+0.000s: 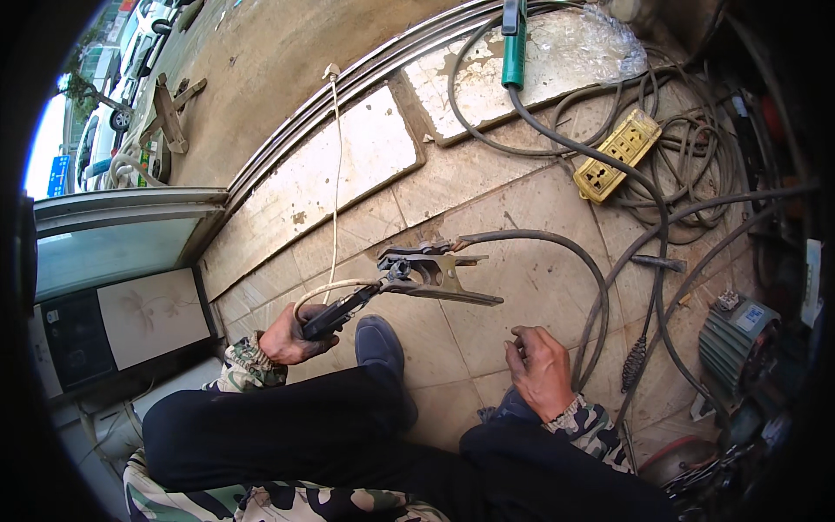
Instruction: The person welds a metal piece using a welding torch and a grounding clamp, then repeatedly strikes the weld with a hammer to remove slag. The person also uses a chipping hammer to clean the weld area.
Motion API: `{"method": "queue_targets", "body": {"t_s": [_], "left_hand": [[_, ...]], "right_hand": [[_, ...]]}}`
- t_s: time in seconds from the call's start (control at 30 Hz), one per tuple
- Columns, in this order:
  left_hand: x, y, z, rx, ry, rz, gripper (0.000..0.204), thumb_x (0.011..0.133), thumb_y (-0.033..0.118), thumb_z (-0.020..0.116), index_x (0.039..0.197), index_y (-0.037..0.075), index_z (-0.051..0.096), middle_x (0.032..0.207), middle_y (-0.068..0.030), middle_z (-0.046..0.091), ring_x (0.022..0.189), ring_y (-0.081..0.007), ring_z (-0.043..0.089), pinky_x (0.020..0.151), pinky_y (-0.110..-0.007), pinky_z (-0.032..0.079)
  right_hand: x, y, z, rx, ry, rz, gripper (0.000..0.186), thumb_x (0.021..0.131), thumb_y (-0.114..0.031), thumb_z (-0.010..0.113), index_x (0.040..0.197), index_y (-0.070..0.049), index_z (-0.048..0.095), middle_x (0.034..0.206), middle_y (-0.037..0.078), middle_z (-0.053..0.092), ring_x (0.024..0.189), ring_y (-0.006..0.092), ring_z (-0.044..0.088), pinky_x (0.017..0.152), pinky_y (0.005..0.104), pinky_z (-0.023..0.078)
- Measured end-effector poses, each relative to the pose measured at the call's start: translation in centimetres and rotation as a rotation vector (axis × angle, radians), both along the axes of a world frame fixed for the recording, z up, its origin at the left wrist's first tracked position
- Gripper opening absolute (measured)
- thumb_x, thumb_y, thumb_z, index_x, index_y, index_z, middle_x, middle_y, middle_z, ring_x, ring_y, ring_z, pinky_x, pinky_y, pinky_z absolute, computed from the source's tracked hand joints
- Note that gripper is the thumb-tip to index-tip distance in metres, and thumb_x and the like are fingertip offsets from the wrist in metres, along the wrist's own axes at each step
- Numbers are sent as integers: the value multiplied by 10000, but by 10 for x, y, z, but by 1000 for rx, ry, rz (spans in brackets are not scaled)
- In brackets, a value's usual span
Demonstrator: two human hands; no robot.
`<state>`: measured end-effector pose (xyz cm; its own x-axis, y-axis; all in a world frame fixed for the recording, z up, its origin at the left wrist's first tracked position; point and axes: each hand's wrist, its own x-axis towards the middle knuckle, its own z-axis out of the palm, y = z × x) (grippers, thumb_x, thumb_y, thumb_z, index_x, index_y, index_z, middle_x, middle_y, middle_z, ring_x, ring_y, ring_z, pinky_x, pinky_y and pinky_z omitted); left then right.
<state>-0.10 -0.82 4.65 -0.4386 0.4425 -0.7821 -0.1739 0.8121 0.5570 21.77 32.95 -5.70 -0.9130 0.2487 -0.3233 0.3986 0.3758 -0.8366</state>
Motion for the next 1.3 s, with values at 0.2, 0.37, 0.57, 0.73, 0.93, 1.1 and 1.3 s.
{"method": "queue_targets", "body": {"t_s": [0.2,0.37,0.57,0.73,0.93,1.1,1.3], "left_hand": [[2,2,-2,93,41,59,130,870,51,766,949,11,670,788,43,555,761,-76,480,661,-280,434],[0,11,-6,63,74,41,189,852,104,785,985,9,690,801,36,580,767,-90,499,666,-300,439],[0,-6,-22,-65,106,-79,339,842,106,806,1142,-12,701,934,-27,710,862,-97,624,773,-284,523],[2,-1,-38,30,127,-41,307,857,124,808,1103,-22,695,889,-40,700,823,-108,608,744,-291,511],[-1,1,-34,-3,76,11,257,855,114,807,1047,-20,701,895,-50,706,837,-114,613,761,-298,514],[-1,-1,-37,-12,71,-9,238,859,100,803,1041,-14,701,898,-43,706,841,-114,618,767,-297,518],[5,-2,-38,33,46,69,260,857,72,806,1078,-14,701,922,-39,711,855,-115,622,791,-291,526]], "right_hand": [[-1,-3,1,-4,-3,-4,231,880,-64,746,1077,43,692,862,187,673,729,315,693,658,381,548],[8,0,-1,15,-1,-26,220,893,-83,735,1075,35,695,869,188,678,744,319,699,669,394,553],[6,-2,-3,33,8,14,208,904,-103,725,1066,25,700,875,191,681,750,331,705,677,400,559],[11,-2,2,20,-19,-43,216,897,-113,738,1063,21,703,860,183,683,717,332,698,662,392,552],[12,-5,1,31,-11,-30,226,891,-108,743,1064,31,700,858,180,685,733,343,697,663,407,547],[7,-6,6,41,0,-13,233,896,-110,738,1070,39,698,867,189,686,734,343,694,669,402,547],[5,-6,4,14,-18,13,237,905,-107,724,1080,50,692,881,194,689,741,343,697,678,399,549]]}}
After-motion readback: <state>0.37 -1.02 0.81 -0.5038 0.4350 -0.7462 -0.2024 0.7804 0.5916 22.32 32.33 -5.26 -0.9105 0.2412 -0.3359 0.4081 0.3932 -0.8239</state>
